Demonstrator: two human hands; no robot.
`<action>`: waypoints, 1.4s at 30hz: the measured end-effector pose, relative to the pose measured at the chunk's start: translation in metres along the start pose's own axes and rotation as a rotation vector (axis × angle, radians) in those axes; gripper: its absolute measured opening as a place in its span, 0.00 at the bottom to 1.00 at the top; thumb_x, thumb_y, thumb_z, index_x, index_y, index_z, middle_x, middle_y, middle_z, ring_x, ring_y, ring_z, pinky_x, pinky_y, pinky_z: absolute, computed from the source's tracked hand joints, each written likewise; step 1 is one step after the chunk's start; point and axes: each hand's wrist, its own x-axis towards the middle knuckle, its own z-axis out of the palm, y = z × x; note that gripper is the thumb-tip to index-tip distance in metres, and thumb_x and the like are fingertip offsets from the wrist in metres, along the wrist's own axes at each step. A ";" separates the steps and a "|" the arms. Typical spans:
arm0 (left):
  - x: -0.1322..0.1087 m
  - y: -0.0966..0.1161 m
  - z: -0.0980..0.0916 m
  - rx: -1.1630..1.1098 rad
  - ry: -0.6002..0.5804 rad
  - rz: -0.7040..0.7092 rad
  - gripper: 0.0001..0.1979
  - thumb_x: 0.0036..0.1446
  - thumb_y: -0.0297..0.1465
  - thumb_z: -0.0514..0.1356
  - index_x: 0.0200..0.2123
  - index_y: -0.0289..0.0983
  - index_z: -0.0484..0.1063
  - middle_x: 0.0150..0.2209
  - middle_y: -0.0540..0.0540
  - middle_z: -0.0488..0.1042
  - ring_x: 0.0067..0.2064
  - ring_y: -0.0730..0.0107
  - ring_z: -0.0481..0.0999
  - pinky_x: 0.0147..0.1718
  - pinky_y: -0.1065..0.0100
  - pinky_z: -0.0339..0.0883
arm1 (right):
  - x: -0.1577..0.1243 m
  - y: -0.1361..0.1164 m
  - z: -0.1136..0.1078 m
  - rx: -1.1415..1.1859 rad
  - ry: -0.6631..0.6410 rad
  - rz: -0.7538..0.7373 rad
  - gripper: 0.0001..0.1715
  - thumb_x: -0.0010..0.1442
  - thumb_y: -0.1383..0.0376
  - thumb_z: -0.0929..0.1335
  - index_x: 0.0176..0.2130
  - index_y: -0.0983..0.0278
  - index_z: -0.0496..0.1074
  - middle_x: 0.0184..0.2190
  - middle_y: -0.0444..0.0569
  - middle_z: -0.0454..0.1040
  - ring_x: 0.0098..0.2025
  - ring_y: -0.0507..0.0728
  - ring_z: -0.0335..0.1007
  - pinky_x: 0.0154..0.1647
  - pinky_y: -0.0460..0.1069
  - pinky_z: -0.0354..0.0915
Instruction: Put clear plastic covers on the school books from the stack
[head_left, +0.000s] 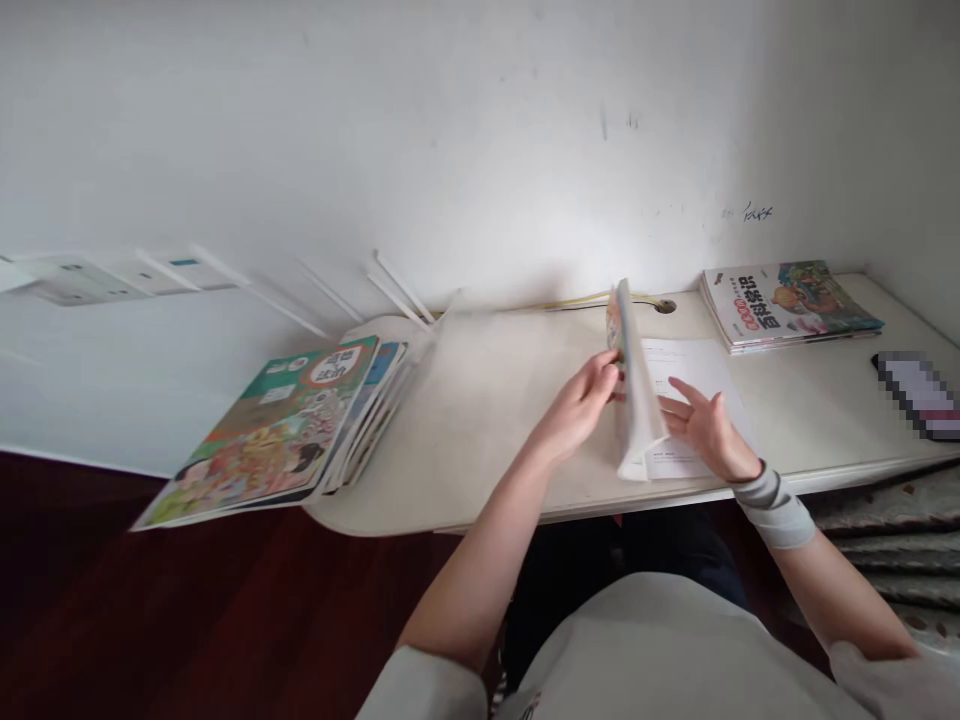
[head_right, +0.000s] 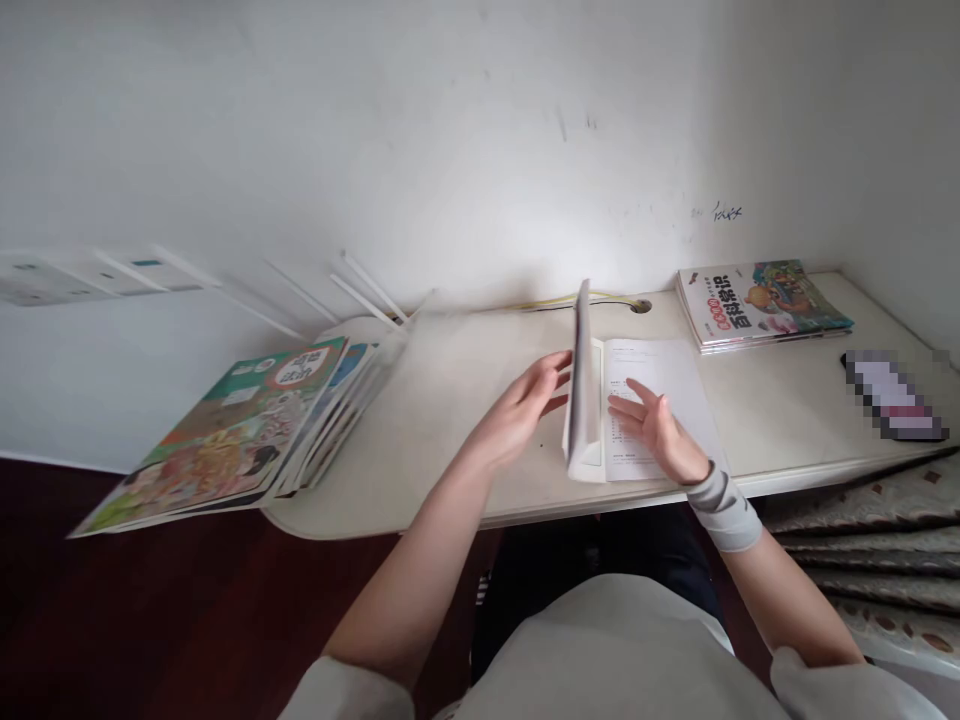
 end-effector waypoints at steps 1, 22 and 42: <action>0.002 0.001 0.009 0.024 -0.045 0.057 0.27 0.61 0.49 0.46 0.57 0.40 0.61 0.61 0.42 0.62 0.59 0.58 0.64 0.52 0.60 0.65 | 0.000 -0.010 -0.007 0.055 0.040 0.010 0.40 0.63 0.55 0.34 0.67 0.67 0.37 0.58 0.62 0.64 0.57 0.59 0.64 0.52 0.60 0.65; 0.003 -0.119 0.055 1.138 0.053 0.147 0.34 0.64 0.46 0.41 0.60 0.24 0.54 0.61 0.28 0.58 0.64 0.48 0.54 0.59 0.50 0.53 | -0.055 0.054 -0.088 -0.307 0.490 0.293 0.24 0.57 0.50 0.64 0.45 0.62 0.73 0.46 0.53 0.76 0.50 0.62 0.71 0.55 0.59 0.64; -0.003 -0.107 0.062 1.242 0.015 0.101 0.35 0.62 0.49 0.43 0.64 0.30 0.51 0.63 0.31 0.56 0.65 0.48 0.53 0.60 0.51 0.50 | -0.047 0.035 -0.061 -0.916 0.383 0.132 0.44 0.59 0.40 0.54 0.52 0.73 0.66 0.59 0.70 0.59 0.64 0.70 0.49 0.60 0.67 0.55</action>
